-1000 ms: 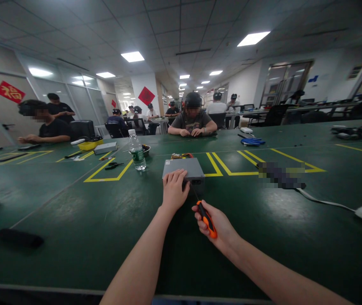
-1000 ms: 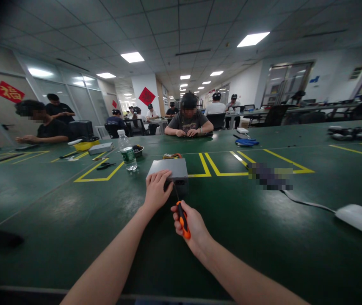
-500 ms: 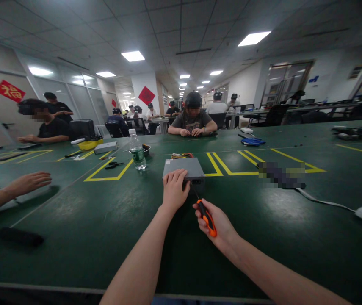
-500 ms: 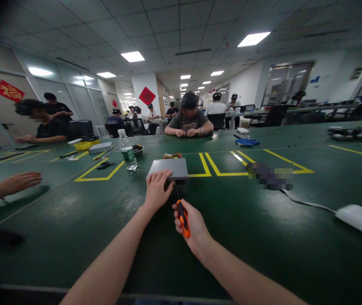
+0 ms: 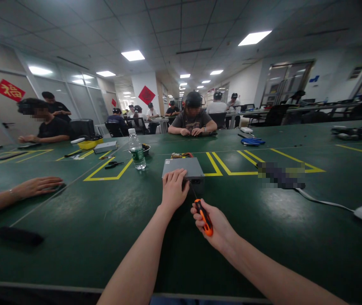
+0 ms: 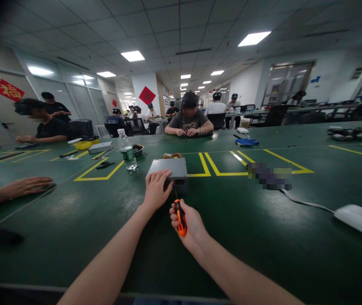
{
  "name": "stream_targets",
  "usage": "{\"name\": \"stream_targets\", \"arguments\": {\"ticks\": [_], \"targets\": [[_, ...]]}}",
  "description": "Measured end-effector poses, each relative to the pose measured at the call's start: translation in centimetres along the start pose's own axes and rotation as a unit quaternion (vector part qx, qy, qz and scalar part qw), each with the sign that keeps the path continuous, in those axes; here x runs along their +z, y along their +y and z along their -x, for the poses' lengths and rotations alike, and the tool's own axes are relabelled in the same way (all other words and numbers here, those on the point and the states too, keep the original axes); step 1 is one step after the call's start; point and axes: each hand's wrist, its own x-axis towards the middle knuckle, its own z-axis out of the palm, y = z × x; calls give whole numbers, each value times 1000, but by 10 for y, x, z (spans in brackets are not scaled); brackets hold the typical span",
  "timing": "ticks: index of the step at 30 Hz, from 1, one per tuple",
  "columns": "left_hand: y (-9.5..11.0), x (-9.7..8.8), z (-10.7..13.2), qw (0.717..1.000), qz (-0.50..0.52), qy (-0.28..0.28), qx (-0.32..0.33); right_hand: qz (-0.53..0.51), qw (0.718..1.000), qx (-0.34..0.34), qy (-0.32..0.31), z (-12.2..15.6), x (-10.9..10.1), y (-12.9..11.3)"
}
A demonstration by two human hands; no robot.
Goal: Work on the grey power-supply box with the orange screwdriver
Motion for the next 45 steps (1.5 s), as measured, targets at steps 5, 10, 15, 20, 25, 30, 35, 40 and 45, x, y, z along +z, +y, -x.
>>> {"name": "stream_targets", "arguments": {"ticks": [5, 10, 15, 20, 25, 30, 35, 40, 45], "targets": [[1, -1, 0, 1000, -1, -3, -1, -7, 1000, -23, 12, -3, -2, 2], [1, 0, 0, 1000, -2, -2, -6, -20, 1000, -8, -8, 1, -2, 3], [1, 0, 0, 1000, -5, -3, -3, -27, 1000, 1, -13, 1, -2, 5], [1, -1, 0, 1000, -9, -4, 0, -34, 999, -16, 3, -1, -3, 5], [2, -1, 0, 1000, -10, -3, 0, -35, 999, 19, -30, 3, -1, 3], [3, -2, 0, 1000, -13, -1, 1, -33, 999, 1, -8, 6, 0, 2], [4, -3, 0, 1000, -16, 0, -1, -35, 999, 4, -9, 7, -1, 1], [3, -1, 1, 1000, -15, -1, -2, -33, 999, 21, -32, 5, -2, 2], [2, 0, 1, 1000, -14, -3, -2, -22, 1000, 0, -9, 1, -4, 3]]}}
